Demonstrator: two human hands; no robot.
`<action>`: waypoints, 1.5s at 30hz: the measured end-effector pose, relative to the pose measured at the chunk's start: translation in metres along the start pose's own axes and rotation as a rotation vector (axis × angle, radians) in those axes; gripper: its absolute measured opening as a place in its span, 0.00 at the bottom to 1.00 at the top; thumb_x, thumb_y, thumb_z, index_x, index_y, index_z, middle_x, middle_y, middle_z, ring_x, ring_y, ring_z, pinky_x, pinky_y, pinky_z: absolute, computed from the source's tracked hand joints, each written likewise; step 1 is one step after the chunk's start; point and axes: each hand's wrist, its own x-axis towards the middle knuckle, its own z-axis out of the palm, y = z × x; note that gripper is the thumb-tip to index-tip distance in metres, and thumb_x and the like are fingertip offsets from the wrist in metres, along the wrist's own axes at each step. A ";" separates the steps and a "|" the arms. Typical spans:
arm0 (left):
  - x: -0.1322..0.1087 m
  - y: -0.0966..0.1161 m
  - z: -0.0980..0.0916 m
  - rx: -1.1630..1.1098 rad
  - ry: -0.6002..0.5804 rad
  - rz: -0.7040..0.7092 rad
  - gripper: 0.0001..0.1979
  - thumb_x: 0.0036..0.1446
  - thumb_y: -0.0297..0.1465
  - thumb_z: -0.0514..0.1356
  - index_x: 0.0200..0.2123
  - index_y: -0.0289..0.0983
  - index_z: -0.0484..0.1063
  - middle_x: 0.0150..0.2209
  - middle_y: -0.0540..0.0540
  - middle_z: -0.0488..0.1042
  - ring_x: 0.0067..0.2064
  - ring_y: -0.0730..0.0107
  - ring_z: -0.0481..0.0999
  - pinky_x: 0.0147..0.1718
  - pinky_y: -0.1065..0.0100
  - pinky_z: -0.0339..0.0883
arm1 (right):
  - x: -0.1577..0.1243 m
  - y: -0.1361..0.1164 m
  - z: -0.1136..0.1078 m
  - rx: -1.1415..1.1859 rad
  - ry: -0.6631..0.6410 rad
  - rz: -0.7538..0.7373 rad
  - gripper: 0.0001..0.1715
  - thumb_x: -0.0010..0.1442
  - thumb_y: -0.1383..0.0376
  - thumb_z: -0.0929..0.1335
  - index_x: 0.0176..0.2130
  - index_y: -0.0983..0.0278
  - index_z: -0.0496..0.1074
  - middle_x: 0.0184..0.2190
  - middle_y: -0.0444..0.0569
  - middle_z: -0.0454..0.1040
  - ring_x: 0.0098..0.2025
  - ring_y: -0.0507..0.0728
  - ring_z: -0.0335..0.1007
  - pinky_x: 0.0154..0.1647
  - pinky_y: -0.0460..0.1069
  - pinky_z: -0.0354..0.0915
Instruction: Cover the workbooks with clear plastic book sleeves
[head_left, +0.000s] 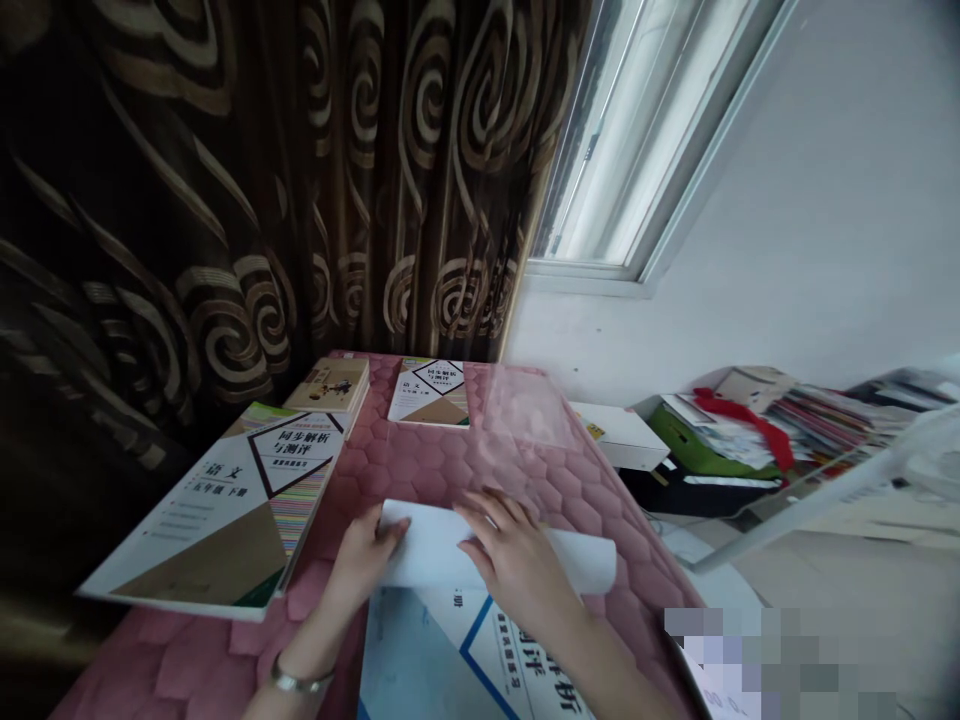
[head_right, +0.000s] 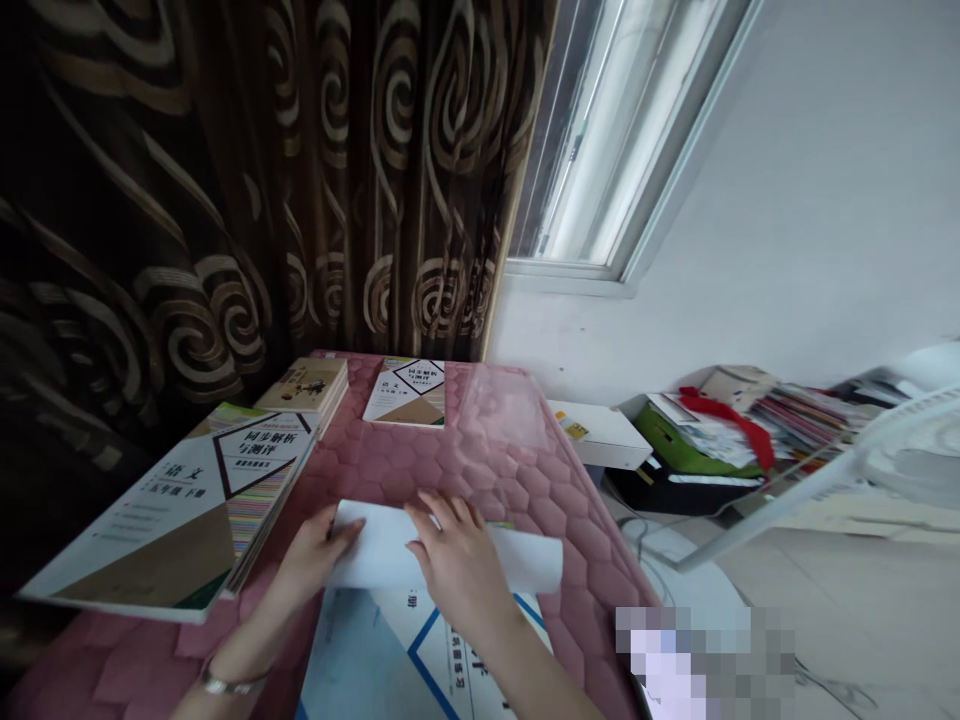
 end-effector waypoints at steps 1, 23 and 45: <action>0.010 0.003 0.002 0.032 0.013 -0.002 0.09 0.53 0.37 0.59 0.28 0.38 0.71 0.27 0.49 0.76 0.31 0.66 0.74 0.30 0.71 0.63 | 0.009 0.000 0.003 0.016 -0.028 -0.038 0.22 0.66 0.59 0.64 0.58 0.57 0.69 0.60 0.52 0.67 0.61 0.63 0.60 0.61 0.60 0.56; 0.151 -0.019 0.020 0.430 0.088 -0.272 0.12 0.50 0.27 0.63 0.39 0.28 0.77 0.43 0.29 0.79 0.49 0.52 0.78 0.45 0.64 0.67 | 0.068 0.002 0.086 -0.032 -0.302 0.179 0.23 0.66 0.57 0.61 0.52 0.64 0.74 0.65 0.57 0.60 0.67 0.71 0.51 0.63 0.70 0.48; 0.105 -0.041 0.025 -0.015 0.187 -0.292 0.01 0.53 0.27 0.60 0.30 0.36 0.71 0.31 0.46 0.79 0.38 0.65 0.79 0.34 0.71 0.66 | 0.067 -0.001 0.107 0.018 -0.279 0.314 0.25 0.68 0.63 0.56 0.60 0.59 0.67 0.68 0.54 0.56 0.68 0.71 0.49 0.61 0.69 0.53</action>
